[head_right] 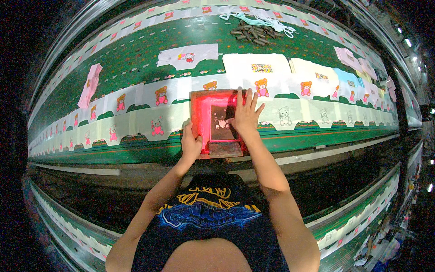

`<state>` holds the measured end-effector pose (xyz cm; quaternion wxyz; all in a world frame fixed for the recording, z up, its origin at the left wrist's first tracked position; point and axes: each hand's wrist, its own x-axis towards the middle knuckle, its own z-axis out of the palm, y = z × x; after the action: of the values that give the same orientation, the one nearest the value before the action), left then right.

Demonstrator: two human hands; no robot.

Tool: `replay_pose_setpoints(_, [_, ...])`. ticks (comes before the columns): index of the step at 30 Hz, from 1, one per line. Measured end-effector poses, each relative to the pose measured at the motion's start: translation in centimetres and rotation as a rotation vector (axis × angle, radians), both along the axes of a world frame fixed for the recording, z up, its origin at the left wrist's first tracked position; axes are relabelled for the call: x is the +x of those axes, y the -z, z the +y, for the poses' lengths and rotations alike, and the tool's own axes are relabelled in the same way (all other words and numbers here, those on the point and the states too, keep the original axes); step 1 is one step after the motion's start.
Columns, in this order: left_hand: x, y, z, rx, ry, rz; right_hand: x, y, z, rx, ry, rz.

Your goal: The person uses a red frame with a stencil to repeatedly apply a design onto a series of cloths moving along a conveyor belt. The person holds the frame steady and rubs the surface with a tool to transfer the pattern.

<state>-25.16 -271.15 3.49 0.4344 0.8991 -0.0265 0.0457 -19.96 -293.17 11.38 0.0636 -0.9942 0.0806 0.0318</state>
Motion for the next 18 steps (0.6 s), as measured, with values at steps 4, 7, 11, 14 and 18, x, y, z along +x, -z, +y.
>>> replay_pose_setpoints(4, [0.2,0.2,0.1,0.014,0.002,-0.019,-0.6,1.1,0.5,-0.036,-0.064,0.05])
replay_pose_setpoints(7, [-0.1,0.2,0.1,-0.006,-0.001,0.026,-0.5,0.1,-0.4,0.146,0.068,-0.094])
replay_pose_setpoints(11, [0.1,0.1,-0.1,0.001,0.009,0.009,-1.0,2.8,-4.3,0.567,0.274,-0.244])
replay_pose_setpoints(14, [0.2,0.1,0.0,0.012,0.009,0.014,-2.5,4.7,-5.9,0.669,0.388,-0.186])
replay_pose_setpoints(18, [0.2,0.7,0.1,0.009,0.013,-0.045,-5.6,7.5,-7.1,0.787,0.431,-0.219])
